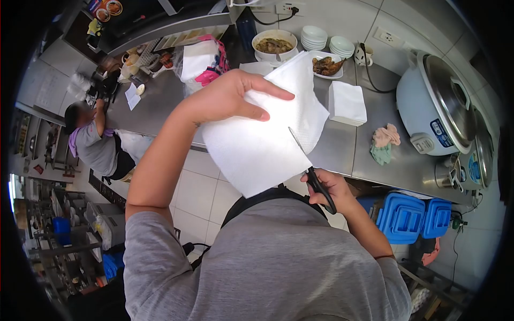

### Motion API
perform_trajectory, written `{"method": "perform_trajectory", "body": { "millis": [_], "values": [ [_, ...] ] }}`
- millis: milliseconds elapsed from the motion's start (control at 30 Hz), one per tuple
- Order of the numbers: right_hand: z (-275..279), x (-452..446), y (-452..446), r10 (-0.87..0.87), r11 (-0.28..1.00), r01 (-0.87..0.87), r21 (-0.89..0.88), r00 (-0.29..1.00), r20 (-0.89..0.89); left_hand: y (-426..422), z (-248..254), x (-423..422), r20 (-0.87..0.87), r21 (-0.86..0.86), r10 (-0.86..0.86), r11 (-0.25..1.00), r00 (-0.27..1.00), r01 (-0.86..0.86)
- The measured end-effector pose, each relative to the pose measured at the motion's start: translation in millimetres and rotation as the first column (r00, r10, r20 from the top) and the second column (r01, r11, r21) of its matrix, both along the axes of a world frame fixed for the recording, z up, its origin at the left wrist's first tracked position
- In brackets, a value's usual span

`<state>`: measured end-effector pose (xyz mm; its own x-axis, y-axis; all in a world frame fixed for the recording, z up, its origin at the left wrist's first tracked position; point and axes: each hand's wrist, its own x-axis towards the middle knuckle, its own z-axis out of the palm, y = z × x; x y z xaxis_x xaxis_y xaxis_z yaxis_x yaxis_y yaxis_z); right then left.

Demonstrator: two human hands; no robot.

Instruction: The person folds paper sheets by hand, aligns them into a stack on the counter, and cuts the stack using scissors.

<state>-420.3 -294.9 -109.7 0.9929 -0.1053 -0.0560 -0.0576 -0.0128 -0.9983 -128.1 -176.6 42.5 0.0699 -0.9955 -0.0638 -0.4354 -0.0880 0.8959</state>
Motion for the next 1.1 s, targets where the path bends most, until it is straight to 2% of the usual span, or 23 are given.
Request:
{"method": "perform_trajectory", "body": {
  "millis": [100,200,400,600,700,800,833,900,933,1000,1100],
  "values": [
    [9,7,0,0.006,0.999,-0.006,0.043,1.0,0.011,2,6,-2,-0.006,0.006,-0.011,1.0,1.0,0.011],
    [8,15,0,0.037,0.994,-0.048,0.096,0.993,0.112,3,7,-6,0.027,-0.005,-0.059,0.998,0.998,0.059],
    [5,21,3,0.045,0.987,-0.063,0.147,0.991,0.126,7,15,-11,0.078,-0.003,-0.071,0.997,0.994,0.071],
    [4,18,5,-0.006,1.0,0.006,0.006,1.0,0.03,12,12,-9,0.001,-0.017,-0.042,0.999,0.999,0.042],
    [9,21,2,0.033,0.999,-0.033,0.02,0.999,-0.004,14,12,-9,0.009,-0.006,-0.022,1.0,1.0,0.022],
    [18,28,11,0.082,0.984,-0.106,0.143,0.983,0.164,16,7,-7,-0.046,0.005,-0.009,1.0,0.999,0.009],
    [22,27,12,0.115,0.977,-0.138,0.161,0.983,0.144,17,4,-4,-0.17,0.003,0.013,1.0,0.985,-0.013],
    [36,26,14,0.172,0.958,-0.195,0.209,0.977,0.125,22,-6,4,-0.393,0.024,0.056,0.998,0.918,-0.051],
    [55,30,12,0.243,0.953,-0.259,0.154,0.963,0.117,25,-16,7,-0.574,-0.008,0.043,0.998,0.818,-0.058],
    [81,27,12,0.322,0.936,-0.327,0.132,0.945,0.061,35,-42,18,-0.852,-0.043,0.016,0.994,0.522,-0.102],
    [103,24,16,0.392,0.904,-0.397,0.159,0.918,0.06,43,-67,29,-0.96,-0.192,-0.146,0.964,0.238,-0.181]
  ]
}}
